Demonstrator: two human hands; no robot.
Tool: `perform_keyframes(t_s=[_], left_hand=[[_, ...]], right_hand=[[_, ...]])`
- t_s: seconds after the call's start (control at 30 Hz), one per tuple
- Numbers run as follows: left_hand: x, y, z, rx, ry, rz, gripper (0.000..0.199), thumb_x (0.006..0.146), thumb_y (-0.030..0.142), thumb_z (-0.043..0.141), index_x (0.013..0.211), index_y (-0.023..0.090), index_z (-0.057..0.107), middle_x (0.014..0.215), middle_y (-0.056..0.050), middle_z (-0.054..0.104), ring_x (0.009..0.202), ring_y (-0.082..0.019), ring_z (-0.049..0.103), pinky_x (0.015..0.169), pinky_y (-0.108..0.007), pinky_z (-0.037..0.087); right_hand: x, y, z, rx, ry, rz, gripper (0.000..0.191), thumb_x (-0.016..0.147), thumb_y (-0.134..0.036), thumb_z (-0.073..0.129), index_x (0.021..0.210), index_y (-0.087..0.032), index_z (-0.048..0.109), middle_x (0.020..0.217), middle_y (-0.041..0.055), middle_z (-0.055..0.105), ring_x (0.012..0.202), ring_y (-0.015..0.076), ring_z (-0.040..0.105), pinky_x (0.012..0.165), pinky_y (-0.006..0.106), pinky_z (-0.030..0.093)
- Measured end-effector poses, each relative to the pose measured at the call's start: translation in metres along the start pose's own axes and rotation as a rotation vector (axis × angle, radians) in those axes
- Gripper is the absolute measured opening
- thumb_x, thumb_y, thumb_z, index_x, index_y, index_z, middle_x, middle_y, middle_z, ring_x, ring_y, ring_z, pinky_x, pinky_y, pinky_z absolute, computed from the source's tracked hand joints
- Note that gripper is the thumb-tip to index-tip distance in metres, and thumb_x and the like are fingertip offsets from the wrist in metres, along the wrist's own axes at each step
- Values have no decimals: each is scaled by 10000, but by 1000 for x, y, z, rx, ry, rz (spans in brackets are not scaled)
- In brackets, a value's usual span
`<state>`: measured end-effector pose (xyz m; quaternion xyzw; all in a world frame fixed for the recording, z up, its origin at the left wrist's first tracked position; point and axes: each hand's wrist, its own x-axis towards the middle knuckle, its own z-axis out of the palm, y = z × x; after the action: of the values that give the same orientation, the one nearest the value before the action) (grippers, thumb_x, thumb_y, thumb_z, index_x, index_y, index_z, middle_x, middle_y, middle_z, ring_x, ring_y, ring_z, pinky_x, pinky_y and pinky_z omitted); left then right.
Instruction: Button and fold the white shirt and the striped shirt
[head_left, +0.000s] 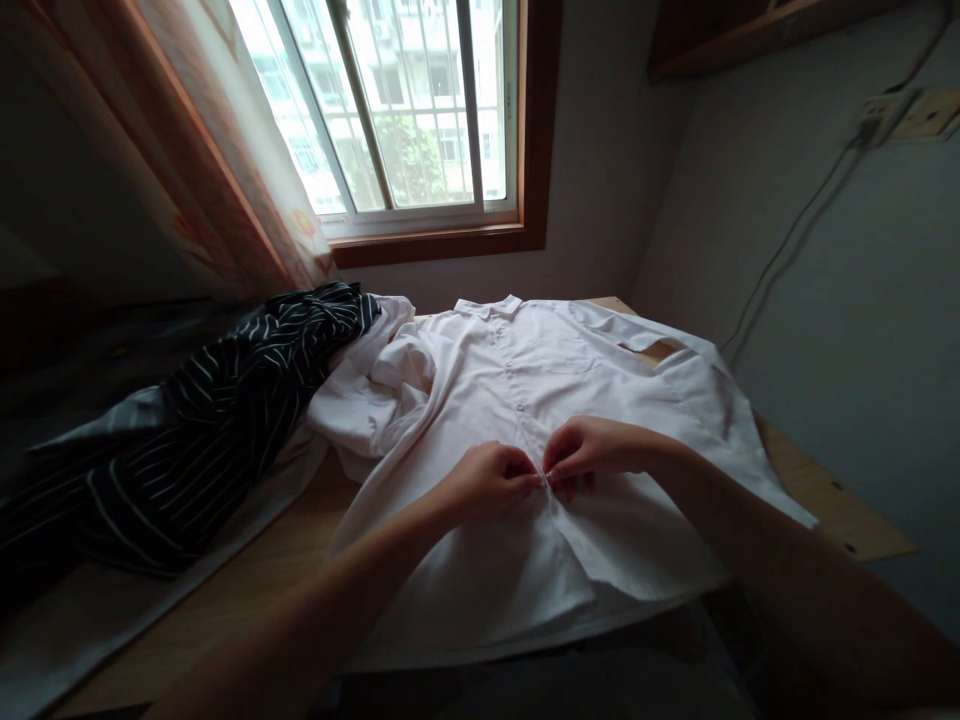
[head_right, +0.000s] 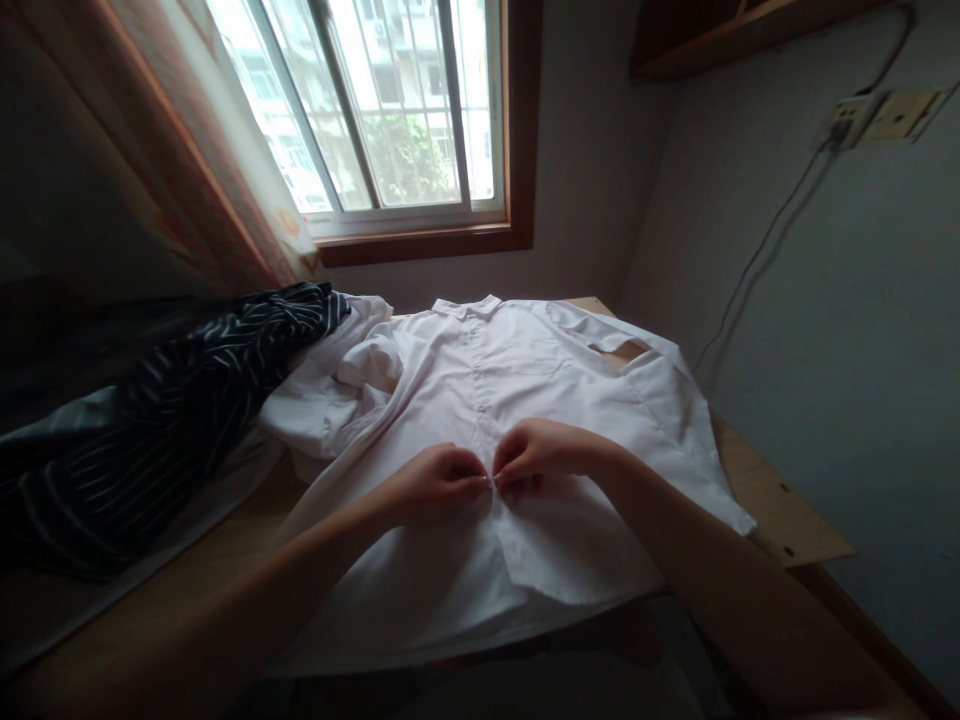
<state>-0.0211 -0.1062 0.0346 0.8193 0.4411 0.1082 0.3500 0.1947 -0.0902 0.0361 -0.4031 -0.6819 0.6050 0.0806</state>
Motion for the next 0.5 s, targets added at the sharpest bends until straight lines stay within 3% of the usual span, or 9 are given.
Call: perform_keyframes(t_s=[0.3,0.5], left_hand=[[-3,4,-2,33,7,11,259,814,330,548,764,158,735,687,-32,682,660,-156,555,609,-236,377],[-1,6,1,75,46,-15,415,901,359,424,641,163,680,617,-25,623,610,-145,514,590,-254,334]], right_hand=[[-1,-7,11,-65,76,-4,171,758,-310,667,777,-142,689,611,-5,659,515,101,563,483,200,429],[-1,-7,23,-49,162,-12,130,744,-272,645,694,-153,657,564,-2,633,514,117,584,481,203,450]])
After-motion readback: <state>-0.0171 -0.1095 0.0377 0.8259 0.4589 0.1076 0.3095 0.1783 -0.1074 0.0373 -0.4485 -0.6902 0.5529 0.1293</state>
